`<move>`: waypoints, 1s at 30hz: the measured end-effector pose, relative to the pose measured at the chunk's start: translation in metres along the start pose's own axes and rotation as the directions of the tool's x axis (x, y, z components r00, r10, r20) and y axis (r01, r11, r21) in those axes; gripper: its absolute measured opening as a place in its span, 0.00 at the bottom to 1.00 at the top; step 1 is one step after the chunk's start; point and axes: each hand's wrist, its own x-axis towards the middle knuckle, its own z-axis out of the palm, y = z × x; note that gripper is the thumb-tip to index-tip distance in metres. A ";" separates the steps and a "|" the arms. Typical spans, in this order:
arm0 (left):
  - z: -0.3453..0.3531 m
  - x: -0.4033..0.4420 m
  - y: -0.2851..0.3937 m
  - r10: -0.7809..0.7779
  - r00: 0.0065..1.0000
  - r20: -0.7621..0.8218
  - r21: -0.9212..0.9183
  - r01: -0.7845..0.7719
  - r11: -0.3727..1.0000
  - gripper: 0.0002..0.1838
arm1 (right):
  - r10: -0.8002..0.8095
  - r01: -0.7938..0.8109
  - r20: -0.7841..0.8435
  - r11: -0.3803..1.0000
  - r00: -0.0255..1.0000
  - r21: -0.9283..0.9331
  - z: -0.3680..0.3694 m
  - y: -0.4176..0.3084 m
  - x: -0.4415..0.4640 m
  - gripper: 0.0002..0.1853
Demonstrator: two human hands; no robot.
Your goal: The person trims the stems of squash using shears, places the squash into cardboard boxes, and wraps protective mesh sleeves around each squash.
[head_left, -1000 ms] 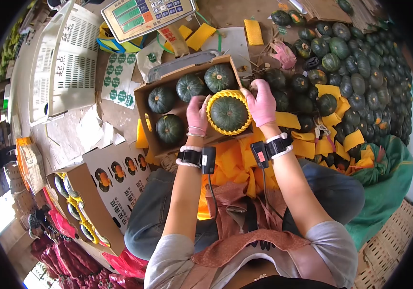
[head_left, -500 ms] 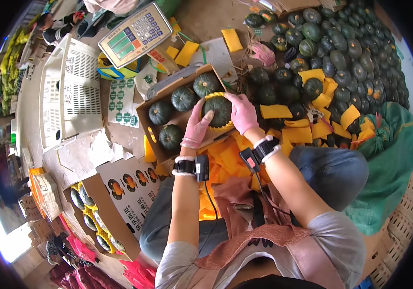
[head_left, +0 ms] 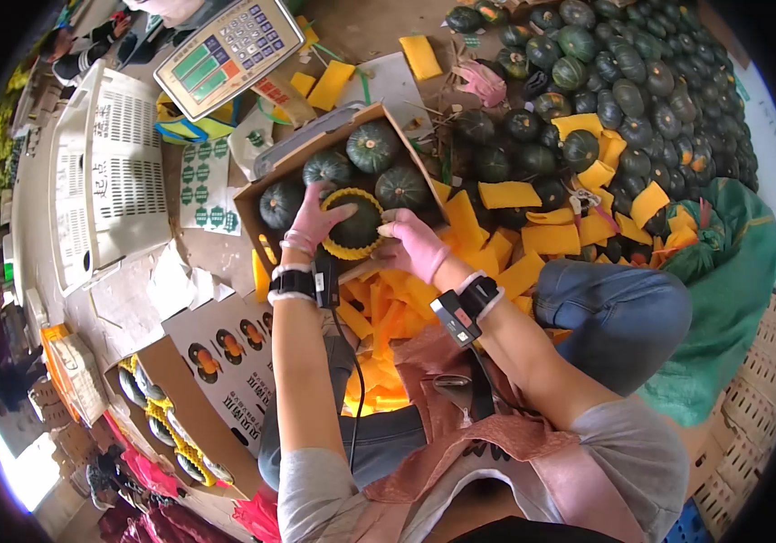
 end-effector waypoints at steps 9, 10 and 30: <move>0.044 -0.047 0.007 0.107 0.927 -0.360 0.693 0.188 0.696 0.26 | -0.470 -0.415 -0.258 -0.268 0.844 -0.869 -0.162 -0.049 0.017 0.21; 0.046 -0.052 -0.001 0.154 0.920 -0.360 0.654 0.132 0.745 0.27 | -0.434 -0.357 -0.202 -0.312 0.878 -0.881 -0.177 -0.044 0.022 0.21; 0.144 -0.201 0.137 0.292 0.854 -0.431 -0.271 -0.431 0.861 0.09 | -0.537 0.795 0.587 0.411 0.606 -0.445 -0.040 -0.016 -0.159 0.41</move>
